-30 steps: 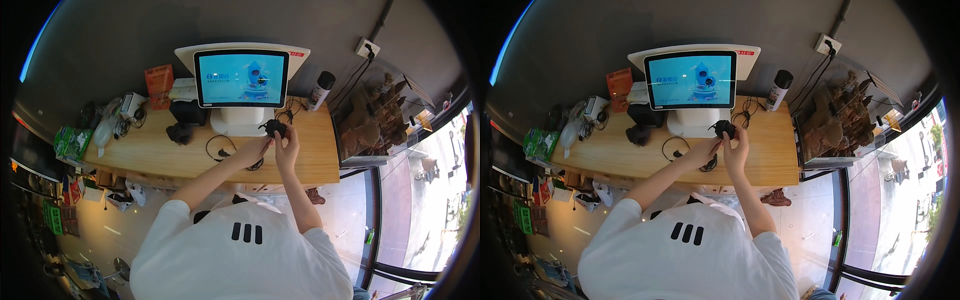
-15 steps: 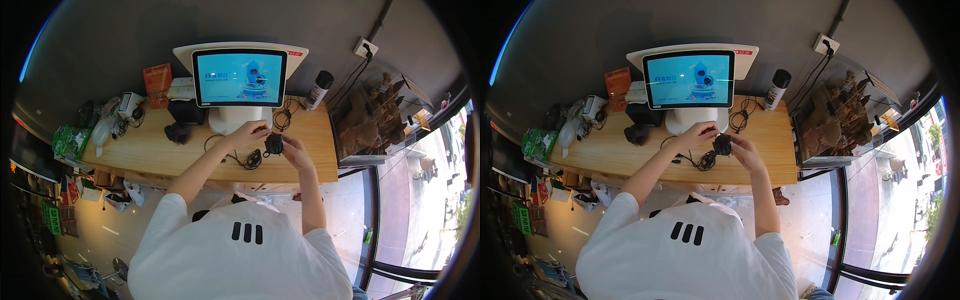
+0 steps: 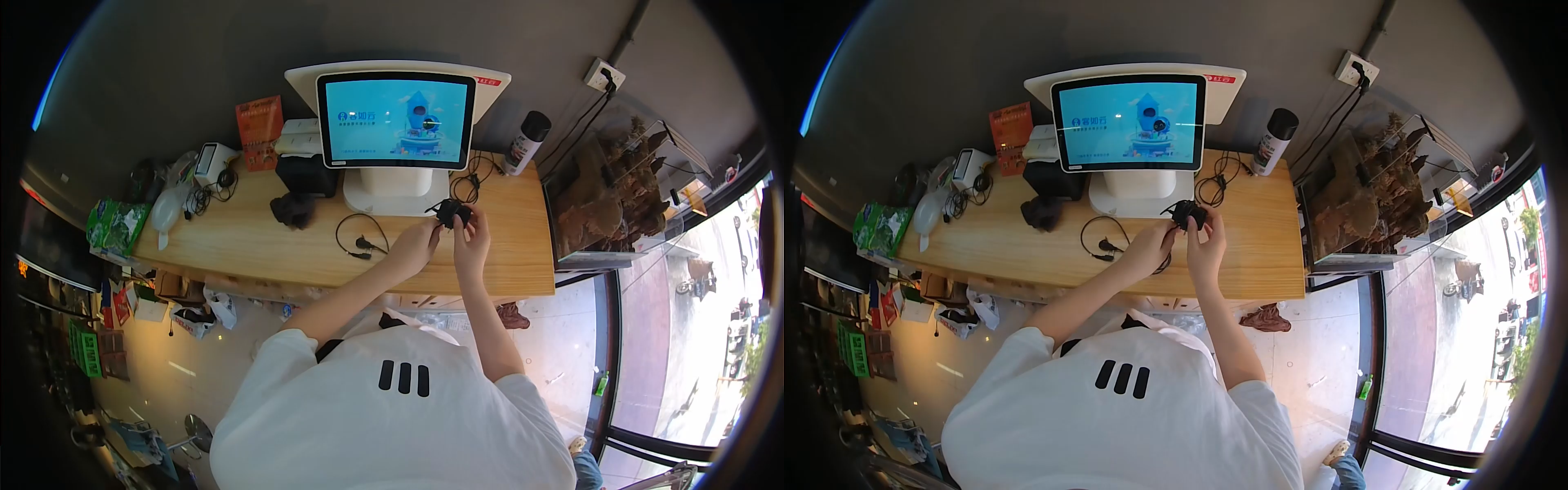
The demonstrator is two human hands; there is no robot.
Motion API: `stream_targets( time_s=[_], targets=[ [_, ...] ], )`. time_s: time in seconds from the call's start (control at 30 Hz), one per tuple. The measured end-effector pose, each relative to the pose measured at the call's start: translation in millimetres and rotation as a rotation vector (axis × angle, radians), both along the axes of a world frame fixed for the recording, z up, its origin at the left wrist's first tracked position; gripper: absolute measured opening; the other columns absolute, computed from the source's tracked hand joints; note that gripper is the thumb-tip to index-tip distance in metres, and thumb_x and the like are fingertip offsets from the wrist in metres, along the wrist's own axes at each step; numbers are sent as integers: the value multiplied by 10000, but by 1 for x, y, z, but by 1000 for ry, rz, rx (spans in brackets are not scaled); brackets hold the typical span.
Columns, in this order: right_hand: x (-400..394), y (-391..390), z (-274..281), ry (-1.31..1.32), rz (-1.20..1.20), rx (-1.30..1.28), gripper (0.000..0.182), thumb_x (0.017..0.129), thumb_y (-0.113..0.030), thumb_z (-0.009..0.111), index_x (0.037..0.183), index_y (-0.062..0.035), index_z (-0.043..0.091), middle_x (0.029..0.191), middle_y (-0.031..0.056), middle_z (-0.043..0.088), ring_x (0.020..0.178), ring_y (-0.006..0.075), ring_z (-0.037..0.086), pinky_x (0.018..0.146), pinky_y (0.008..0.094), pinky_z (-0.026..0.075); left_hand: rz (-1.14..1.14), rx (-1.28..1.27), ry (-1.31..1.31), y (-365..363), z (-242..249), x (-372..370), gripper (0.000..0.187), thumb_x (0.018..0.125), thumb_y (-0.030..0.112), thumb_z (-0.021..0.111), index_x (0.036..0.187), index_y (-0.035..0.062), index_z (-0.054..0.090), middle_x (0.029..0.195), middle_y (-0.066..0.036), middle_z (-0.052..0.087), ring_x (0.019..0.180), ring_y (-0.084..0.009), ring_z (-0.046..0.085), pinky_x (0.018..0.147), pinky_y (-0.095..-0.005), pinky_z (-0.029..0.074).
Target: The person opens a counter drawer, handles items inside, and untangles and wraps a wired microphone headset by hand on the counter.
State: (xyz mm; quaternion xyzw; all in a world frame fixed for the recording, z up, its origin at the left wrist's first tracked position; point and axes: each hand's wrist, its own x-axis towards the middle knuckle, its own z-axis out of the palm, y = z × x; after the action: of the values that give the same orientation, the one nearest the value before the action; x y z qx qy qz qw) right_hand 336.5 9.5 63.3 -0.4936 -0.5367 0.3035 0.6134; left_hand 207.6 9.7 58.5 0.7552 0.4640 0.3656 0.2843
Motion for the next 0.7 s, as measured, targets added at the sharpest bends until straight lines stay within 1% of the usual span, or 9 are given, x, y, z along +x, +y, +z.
stream_targets(
  time_s=[0.07,0.17,0.37,0.5,0.53,0.57,0.63,0.67,0.7],
  targets=[
    [-4,-1,-5,90,31,-62,236,885,-65,576,1108,-3,527,940,84,572,908,132,579,769,251,465,150,-5,98,-8,6,3,99,859,78,531,907,-4,508,680,-203,569,671,-394,579,567,-429,443],
    [-2,0,-9,191,75,-163,247,876,-52,585,1104,16,518,926,82,550,893,153,603,725,246,495,261,214,178,-17,11,5,140,831,62,573,929,7,490,695,-177,591,645,-368,592,547,-428,445],
    [2,-1,-23,380,218,-305,267,869,-43,586,1112,42,516,926,67,545,840,143,619,691,259,547,144,466,134,-14,11,-12,219,794,78,620,928,12,460,718,-146,531,647,-340,540,564,-428,435],
    [5,-6,-26,403,446,-508,253,876,-77,590,1096,42,552,978,60,577,847,121,596,699,246,538,150,516,221,-15,26,-32,444,726,264,730,1004,22,481,799,-126,521,728,-304,521,672,-431,424],
    [4,-10,-23,466,497,-536,240,877,-78,586,1086,40,561,976,59,580,870,113,588,721,243,534,242,498,139,-14,30,-34,587,673,373,774,1038,21,479,787,-115,521,751,-289,534,727,-409,436],
    [3,-12,-21,528,548,-568,229,879,-78,582,1075,39,570,975,57,584,892,105,579,742,240,529,264,491,143,-17,26,-37,587,673,373,774,1038,21,479,787,-115,521,751,-289,534,727,-409,436],
    [4,-13,-22,416,621,-566,239,879,-77,579,1088,37,569,982,57,585,896,105,574,753,237,518,155,65,-53,-20,10,-44,628,669,383,788,1073,1,497,863,-118,569,808,-262,568,755,-358,461],
    [4,-13,-23,310,675,-552,249,879,-77,577,1102,35,568,989,58,585,900,105,570,764,234,508,180,60,-52,-22,2,-48,628,669,383,788,1073,1,497,863,-118,569,808,-262,568,755,-358,461],
    [3,-13,-25,305,699,-558,249,879,-77,577,1102,35,568,989,58,585,900,105,570,764,234,508,101,-134,-119,-24,-4,-52,582,681,348,790,1063,-2,525,895,-106,589,821,-220,576,745,-325,465]
  ],
)
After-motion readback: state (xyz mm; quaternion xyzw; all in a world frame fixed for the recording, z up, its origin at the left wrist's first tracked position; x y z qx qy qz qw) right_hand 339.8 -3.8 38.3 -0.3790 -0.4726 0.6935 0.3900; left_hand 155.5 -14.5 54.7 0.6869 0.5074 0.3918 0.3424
